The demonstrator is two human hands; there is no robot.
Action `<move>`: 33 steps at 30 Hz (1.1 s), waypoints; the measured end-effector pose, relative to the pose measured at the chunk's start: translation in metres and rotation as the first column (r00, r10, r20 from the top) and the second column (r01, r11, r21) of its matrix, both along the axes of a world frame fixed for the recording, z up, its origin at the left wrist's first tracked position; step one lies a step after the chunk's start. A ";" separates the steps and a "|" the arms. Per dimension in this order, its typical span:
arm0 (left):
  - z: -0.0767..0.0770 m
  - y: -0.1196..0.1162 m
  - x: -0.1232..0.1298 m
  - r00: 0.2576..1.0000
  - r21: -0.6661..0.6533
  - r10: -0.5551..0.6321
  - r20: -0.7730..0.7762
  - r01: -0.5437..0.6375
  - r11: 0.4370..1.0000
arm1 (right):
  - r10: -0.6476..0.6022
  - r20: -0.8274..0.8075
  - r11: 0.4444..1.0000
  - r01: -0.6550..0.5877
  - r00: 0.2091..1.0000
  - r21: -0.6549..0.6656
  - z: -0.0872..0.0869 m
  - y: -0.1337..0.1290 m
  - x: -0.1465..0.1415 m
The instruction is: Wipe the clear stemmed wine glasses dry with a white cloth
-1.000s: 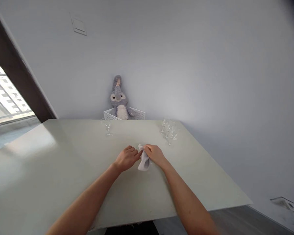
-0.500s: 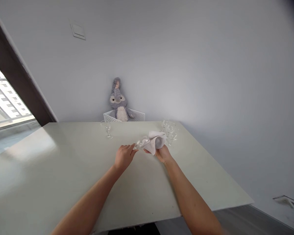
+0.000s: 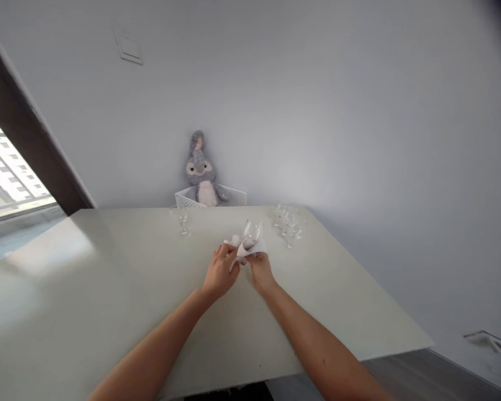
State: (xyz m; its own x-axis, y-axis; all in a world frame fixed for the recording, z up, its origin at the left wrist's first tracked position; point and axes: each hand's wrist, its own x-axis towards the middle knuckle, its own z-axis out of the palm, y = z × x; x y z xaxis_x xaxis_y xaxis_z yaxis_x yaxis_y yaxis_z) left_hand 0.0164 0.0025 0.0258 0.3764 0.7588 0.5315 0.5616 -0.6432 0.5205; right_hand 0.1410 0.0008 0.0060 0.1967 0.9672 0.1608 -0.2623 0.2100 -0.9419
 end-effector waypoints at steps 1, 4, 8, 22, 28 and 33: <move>0.002 0.005 -0.004 0.992 -0.076 -0.015 0.123 0.025 0.997 | -0.029 0.071 0.999 0.028 0.997 0.016 0.002 0.001 0.005; 0.005 0.019 -0.015 0.897 -0.283 0.023 0.442 0.115 0.952 | -0.073 0.241 0.994 0.050 0.968 0.100 0.007 -0.001 0.011; 0.008 0.022 -0.019 0.804 -0.452 -0.079 0.589 0.409 0.793 | 0.191 0.221 0.981 -0.195 0.957 -0.003 0.013 -0.012 0.002; -0.003 0.019 -0.007 0.600 -0.623 0.331 0.728 0.379 0.684 | 0.074 0.962 0.997 -0.032 0.261 -0.068 0.013 -0.014 0.004; 0.005 0.012 -0.002 0.545 -0.556 0.327 0.772 0.331 0.762 | -0.097 0.986 0.994 0.056 0.135 0.090 0.009 -0.019 -0.003; 0.015 0.004 -0.001 0.472 -0.364 0.189 0.861 0.313 0.877 | -0.176 0.759 0.984 0.137 0.627 0.115 0.007 -0.015 0.007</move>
State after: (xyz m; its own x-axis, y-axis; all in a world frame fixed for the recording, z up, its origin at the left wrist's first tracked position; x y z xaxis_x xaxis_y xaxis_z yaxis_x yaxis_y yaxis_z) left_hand 0.0153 0.0065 0.0412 -0.0229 0.9714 0.2364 -0.3653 -0.2282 0.9025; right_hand 0.1485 -0.0138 0.0134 0.1322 0.9221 0.3637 0.5866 0.2230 -0.7786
